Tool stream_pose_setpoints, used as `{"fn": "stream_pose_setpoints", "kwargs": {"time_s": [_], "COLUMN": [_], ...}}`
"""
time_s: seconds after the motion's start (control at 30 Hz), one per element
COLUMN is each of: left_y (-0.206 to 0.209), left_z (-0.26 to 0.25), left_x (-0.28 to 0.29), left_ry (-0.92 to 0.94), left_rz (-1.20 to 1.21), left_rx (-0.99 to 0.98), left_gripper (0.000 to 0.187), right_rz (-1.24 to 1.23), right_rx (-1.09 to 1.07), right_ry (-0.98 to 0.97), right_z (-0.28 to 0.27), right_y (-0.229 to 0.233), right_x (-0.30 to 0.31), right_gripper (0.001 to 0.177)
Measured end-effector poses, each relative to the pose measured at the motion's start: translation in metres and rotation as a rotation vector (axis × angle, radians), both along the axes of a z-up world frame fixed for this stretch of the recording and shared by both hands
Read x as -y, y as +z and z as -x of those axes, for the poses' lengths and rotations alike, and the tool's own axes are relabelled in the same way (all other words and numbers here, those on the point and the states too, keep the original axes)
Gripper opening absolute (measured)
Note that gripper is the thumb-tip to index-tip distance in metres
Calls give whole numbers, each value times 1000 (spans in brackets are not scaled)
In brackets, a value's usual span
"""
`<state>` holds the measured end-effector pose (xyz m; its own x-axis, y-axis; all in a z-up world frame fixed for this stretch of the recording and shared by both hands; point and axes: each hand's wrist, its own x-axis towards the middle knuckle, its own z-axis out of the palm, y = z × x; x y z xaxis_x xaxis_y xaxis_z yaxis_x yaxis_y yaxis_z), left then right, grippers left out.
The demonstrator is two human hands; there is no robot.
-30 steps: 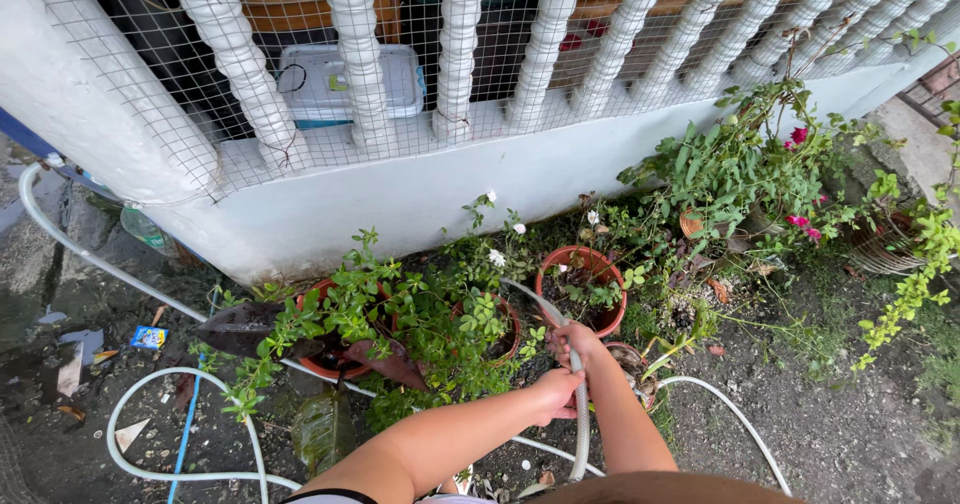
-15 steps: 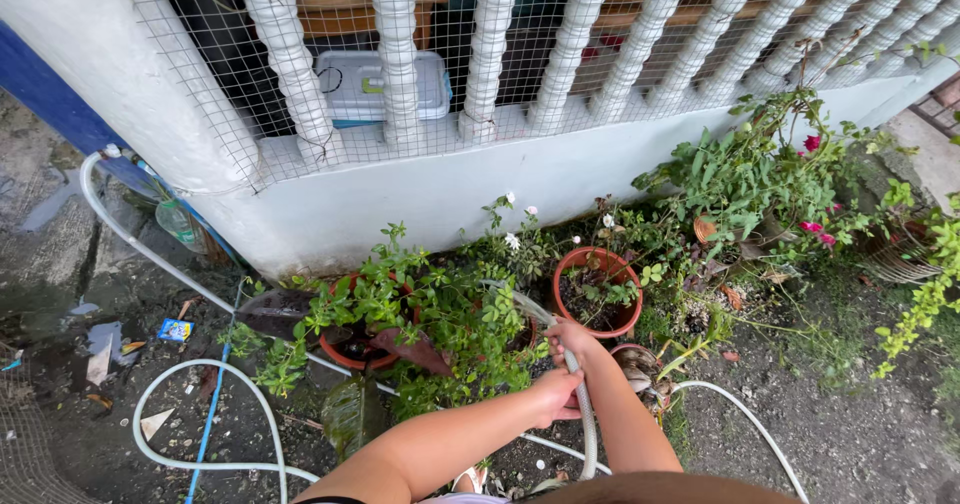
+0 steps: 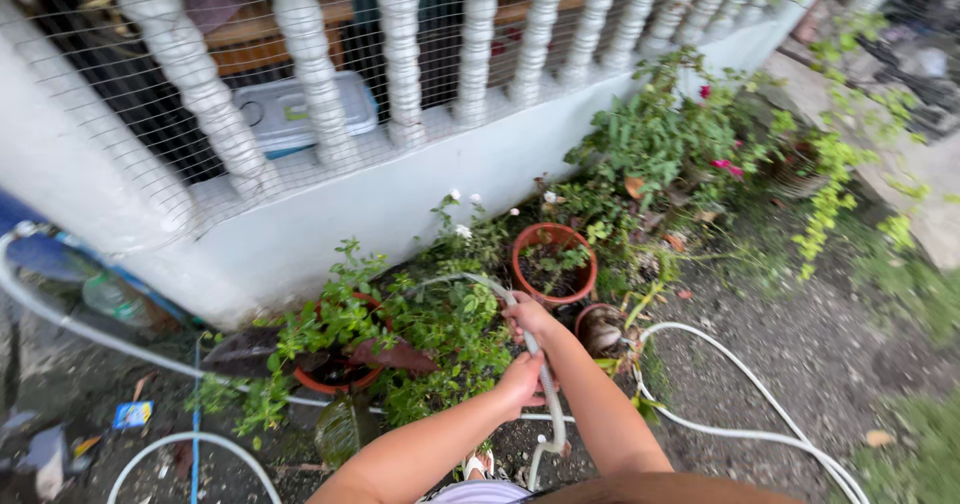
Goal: The person waters potted plants and garden foliage using a hose, moving the water stream between various containers and soil areas.
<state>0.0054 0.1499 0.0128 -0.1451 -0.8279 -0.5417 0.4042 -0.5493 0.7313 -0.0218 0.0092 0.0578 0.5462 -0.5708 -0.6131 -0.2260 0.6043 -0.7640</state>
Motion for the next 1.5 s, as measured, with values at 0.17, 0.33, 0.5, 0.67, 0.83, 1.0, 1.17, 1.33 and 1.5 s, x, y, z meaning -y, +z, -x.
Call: {"fn": "stream_pose_setpoints", "kwargs": {"time_s": [0.17,0.33,0.5,0.67,0.83,1.0,1.17,1.33,1.5], "left_y": [-1,6,32,35,33,22,6,-7,-11], "left_z": [9,28,40,63,74,84,89,90,88], "left_x": [15,28,25,28,37,46,42,30,19], "left_ry": [-53,-154,-343,-417,-518,-581,-569,-548,-600], "left_rz": [37,109,118,88,75,87,53,38,26], "left_rx": [63,89,178,197,238,311,237,199,147], "left_gripper": [35,34,37,38,41,44,42,41,39], "right_rz": [219,231,290,212,137,171,122,81,-3], "right_rx": [38,101,62,138,299,370,364,288,216], "right_ry": [-143,-294,-456,-510,-643,-739,-767,-710,-717], "right_z": [18,54,96,132,162,173,177,178,173], "right_y": [23,48,55,41,28,22,7,-6,-11], "right_x": [0,-1,-6,-14,-15,-15,-16,-24,-30], "right_gripper": [74,80,73,69,65,62,43,30,33]}}
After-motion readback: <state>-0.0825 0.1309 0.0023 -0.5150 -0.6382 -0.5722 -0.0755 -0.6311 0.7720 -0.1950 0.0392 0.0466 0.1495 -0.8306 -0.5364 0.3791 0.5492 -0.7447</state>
